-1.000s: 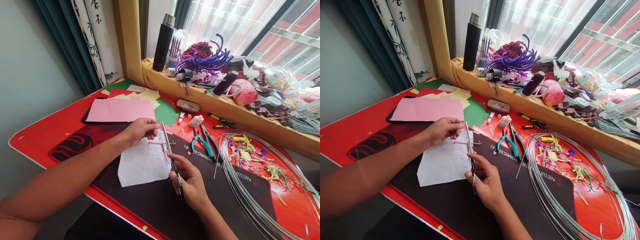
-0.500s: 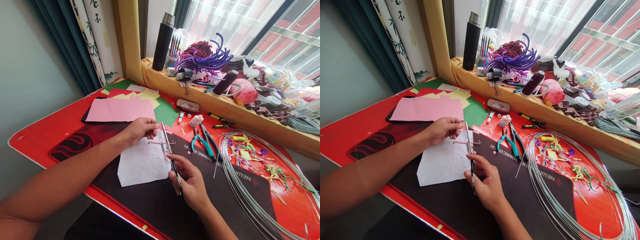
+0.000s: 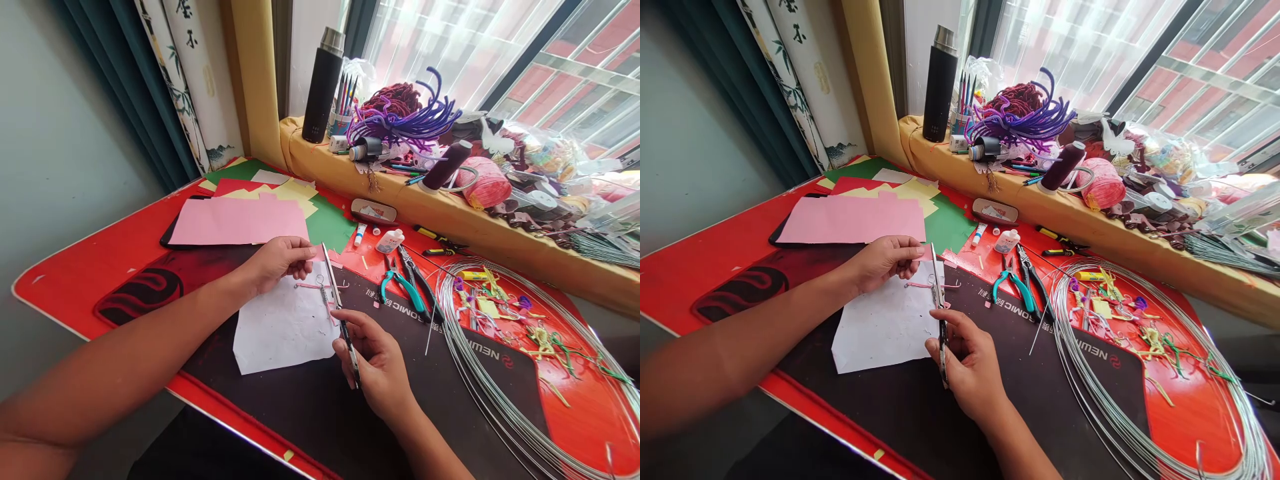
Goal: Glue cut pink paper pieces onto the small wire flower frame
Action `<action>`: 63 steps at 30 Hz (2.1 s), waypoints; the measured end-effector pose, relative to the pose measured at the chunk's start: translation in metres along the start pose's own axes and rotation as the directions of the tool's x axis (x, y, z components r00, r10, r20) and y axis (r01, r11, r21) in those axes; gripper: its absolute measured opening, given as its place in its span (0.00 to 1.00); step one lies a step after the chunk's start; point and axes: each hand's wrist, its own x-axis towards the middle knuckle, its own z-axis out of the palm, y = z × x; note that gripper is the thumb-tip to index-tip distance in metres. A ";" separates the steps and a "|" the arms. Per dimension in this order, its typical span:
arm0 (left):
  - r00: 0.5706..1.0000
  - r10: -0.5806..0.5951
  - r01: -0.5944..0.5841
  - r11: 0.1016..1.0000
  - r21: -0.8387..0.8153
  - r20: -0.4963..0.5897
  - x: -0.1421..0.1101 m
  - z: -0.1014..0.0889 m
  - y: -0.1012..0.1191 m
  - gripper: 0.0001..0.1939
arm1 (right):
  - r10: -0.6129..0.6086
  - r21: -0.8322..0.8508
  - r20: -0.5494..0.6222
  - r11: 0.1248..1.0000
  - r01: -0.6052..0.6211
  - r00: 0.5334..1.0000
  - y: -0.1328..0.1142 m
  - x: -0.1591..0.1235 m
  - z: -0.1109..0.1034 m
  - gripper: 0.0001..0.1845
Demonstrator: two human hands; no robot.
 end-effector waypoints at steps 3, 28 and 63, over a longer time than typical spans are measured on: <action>1.000 0.007 -0.007 1.000 -0.023 -0.009 0.001 0.000 -0.001 0.12 | -0.007 0.021 -0.070 1.000 0.008 0.998 0.003 0.002 -0.002 0.20; 0.992 0.109 -0.114 0.990 0.085 0.061 0.000 0.001 -0.006 0.21 | 0.025 -0.379 -0.291 0.915 -0.139 0.957 0.014 0.035 -0.033 0.28; 0.974 0.176 -0.207 0.948 0.241 0.141 -0.007 0.012 -0.010 0.22 | -0.123 -0.792 -0.085 0.610 0.008 0.989 -0.029 0.058 -0.018 0.17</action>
